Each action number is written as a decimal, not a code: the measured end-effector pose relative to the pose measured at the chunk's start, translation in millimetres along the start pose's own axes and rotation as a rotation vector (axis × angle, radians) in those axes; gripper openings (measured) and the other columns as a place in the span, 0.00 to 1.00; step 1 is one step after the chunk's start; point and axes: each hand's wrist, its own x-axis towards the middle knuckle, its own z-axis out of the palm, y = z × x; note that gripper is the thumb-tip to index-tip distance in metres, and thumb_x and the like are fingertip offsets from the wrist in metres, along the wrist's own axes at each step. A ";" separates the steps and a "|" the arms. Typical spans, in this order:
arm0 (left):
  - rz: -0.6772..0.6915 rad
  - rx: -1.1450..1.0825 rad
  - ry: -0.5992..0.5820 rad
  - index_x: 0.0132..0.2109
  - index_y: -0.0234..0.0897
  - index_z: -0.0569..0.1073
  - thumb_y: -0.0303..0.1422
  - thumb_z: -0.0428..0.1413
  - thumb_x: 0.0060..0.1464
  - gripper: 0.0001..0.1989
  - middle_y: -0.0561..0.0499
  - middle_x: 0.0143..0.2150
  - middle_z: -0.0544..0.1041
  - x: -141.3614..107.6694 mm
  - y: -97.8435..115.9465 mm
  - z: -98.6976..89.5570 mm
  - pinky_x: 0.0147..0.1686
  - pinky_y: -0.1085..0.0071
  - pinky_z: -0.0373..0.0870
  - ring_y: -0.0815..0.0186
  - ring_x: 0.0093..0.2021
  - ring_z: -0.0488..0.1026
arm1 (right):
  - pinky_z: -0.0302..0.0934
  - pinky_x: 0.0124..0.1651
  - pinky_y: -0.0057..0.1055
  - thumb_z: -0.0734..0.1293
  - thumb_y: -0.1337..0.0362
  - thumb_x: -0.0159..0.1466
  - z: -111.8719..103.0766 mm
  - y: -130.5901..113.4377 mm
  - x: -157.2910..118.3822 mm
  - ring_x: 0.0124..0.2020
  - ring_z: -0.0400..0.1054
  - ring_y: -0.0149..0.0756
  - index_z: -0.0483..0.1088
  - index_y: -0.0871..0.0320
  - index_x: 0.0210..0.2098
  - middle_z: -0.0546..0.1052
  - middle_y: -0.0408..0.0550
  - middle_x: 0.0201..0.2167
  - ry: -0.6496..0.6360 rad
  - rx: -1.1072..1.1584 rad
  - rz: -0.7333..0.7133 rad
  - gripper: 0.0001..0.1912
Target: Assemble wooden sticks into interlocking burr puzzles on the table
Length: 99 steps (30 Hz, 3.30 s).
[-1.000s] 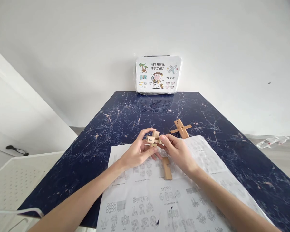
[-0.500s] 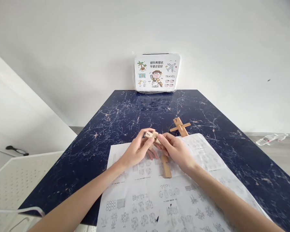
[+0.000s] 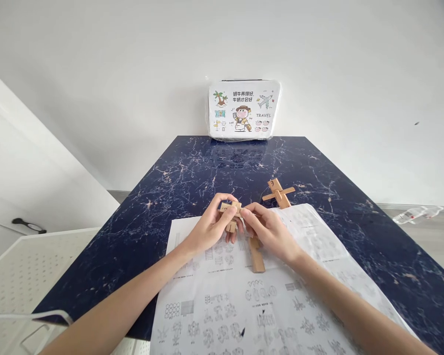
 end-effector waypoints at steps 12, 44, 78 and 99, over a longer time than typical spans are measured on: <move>-0.134 -0.135 0.069 0.60 0.40 0.62 0.41 0.65 0.64 0.26 0.51 0.39 0.80 3.8 -2.0 -5.9 0.30 0.67 0.75 0.67 0.27 0.78 | 0.55 0.29 0.33 0.65 0.36 0.69 -10.5 8.6 6.8 0.26 0.62 0.34 0.70 0.53 0.36 0.72 0.43 0.27 0.144 -0.178 0.026 0.26; -0.067 -0.063 0.285 0.64 0.44 0.62 0.37 0.72 0.54 0.37 0.46 0.49 0.81 8.9 -9.4 -6.3 0.27 0.72 0.75 0.64 0.35 0.81 | 0.64 0.44 0.36 0.83 0.57 0.59 -18.7 17.1 9.1 0.37 0.69 0.34 0.76 0.48 0.55 0.78 0.44 0.40 -0.128 0.604 0.252 0.27; -0.051 -0.152 0.254 0.62 0.42 0.64 0.37 0.72 0.55 0.34 0.45 0.50 0.81 5.9 -3.7 -0.8 0.38 0.65 0.80 0.62 0.39 0.81 | 0.62 0.66 0.50 0.79 0.52 0.63 -15.2 11.7 7.6 0.58 0.74 0.49 0.79 0.46 0.55 0.80 0.49 0.58 -0.120 0.450 0.175 0.23; 0.205 0.405 0.263 0.65 0.49 0.67 0.41 0.72 0.55 0.35 0.45 0.60 0.77 0.9 -13.4 -3.1 0.40 0.65 0.75 0.56 0.49 0.78 | 0.61 0.67 0.50 0.73 0.46 0.69 -12.2 6.9 7.5 0.63 0.69 0.51 0.81 0.48 0.53 0.81 0.53 0.54 -0.251 0.591 0.130 0.19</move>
